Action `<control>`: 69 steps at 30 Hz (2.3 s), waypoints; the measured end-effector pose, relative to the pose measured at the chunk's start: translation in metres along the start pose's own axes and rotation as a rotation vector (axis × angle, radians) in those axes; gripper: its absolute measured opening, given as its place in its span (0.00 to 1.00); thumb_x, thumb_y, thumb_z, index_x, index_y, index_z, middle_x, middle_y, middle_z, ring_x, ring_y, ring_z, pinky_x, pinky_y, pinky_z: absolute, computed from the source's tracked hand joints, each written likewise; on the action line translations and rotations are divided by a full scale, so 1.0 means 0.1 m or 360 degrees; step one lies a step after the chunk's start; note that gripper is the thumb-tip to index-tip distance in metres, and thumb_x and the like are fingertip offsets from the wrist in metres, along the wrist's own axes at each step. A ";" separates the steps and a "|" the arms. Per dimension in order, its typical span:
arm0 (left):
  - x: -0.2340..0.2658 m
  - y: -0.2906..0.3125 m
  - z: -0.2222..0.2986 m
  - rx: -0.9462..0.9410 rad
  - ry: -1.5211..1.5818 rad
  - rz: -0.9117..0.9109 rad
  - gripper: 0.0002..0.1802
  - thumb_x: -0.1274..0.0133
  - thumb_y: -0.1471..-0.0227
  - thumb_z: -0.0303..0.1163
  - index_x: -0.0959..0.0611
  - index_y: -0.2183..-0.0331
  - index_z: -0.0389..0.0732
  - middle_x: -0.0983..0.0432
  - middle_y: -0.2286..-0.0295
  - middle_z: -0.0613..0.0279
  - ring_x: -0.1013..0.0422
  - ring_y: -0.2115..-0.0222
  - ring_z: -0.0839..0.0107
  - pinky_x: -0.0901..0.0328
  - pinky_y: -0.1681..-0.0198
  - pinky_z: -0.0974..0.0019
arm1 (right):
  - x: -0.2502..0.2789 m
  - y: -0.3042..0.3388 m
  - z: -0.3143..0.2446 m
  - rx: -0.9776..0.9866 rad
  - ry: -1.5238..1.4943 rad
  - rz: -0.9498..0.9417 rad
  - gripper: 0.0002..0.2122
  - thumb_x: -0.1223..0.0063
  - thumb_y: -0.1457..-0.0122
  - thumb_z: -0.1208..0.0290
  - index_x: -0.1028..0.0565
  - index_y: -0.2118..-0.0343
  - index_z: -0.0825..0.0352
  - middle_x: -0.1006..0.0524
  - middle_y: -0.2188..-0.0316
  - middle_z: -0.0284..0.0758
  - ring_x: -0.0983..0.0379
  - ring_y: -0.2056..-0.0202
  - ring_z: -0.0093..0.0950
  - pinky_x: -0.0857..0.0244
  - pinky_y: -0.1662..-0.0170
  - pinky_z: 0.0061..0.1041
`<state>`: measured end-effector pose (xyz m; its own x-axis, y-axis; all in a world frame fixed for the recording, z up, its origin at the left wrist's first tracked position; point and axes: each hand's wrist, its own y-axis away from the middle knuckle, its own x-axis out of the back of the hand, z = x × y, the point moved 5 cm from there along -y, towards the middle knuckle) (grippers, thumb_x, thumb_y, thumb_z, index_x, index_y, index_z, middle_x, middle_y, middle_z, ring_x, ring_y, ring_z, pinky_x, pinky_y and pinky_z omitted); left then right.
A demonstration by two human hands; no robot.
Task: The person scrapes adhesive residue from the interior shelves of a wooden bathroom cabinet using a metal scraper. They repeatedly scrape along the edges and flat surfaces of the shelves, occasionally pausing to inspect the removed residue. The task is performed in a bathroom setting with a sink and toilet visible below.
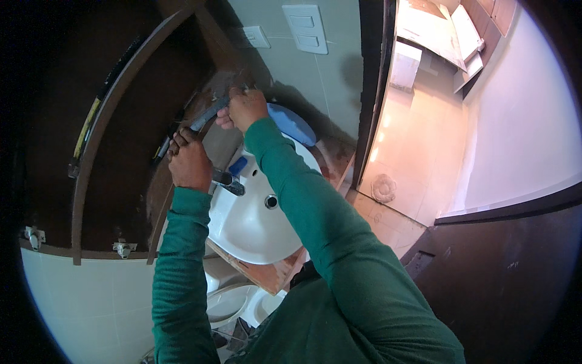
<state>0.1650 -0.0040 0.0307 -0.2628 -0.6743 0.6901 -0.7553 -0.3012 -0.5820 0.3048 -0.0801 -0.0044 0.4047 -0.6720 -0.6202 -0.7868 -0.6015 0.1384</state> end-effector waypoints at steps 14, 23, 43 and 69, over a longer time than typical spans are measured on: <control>-0.08 -0.18 0.17 0.0001 -0.0022 -0.0024 0.19 0.47 0.48 0.23 0.26 0.54 0.27 0.23 0.55 0.40 0.23 0.53 0.48 0.25 0.53 0.54 | 0.18 0.02 -0.09 0.0028 0.0003 0.0156 0.15 0.54 0.32 0.66 0.32 0.54 0.77 0.23 0.72 0.43 0.19 0.74 0.36 0.22 0.72 0.32; -0.01 -0.26 0.18 0.0029 0.0058 -0.0279 0.23 0.45 0.47 0.25 0.26 0.51 0.21 0.24 0.53 0.34 0.23 0.53 0.46 0.27 0.48 0.55 | 0.13 -0.11 -0.09 0.0089 0.0070 0.0168 0.19 0.54 0.31 0.64 0.34 0.50 0.79 0.23 0.71 0.45 0.18 0.72 0.37 0.21 0.70 0.32; -0.14 -0.39 0.31 -0.0060 -0.0016 -0.0279 0.27 0.48 0.44 0.25 0.30 0.45 0.21 0.27 0.48 0.34 0.27 0.46 0.44 0.33 0.41 0.49 | 0.31 -0.24 -0.16 0.0026 0.0321 0.0177 0.20 0.56 0.30 0.57 0.27 0.67 0.73 0.25 0.79 0.38 0.26 0.81 0.28 0.30 0.78 0.28; -0.13 -0.50 0.30 -0.0021 0.0118 -0.0420 0.32 0.46 0.47 0.23 0.34 0.42 0.25 0.34 0.42 0.36 0.33 0.41 0.46 0.36 0.40 0.43 | 0.32 -0.41 -0.17 0.0049 0.0163 -0.0007 0.20 0.60 0.29 0.59 0.26 0.66 0.74 0.23 0.79 0.41 0.24 0.81 0.31 0.29 0.79 0.28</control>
<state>0.2239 -0.0002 0.0378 -0.0987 -0.5223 0.8471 -0.8110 -0.4511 -0.3726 0.3576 -0.0845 -0.0166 0.4523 -0.7110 -0.5383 -0.7982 -0.5920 0.1113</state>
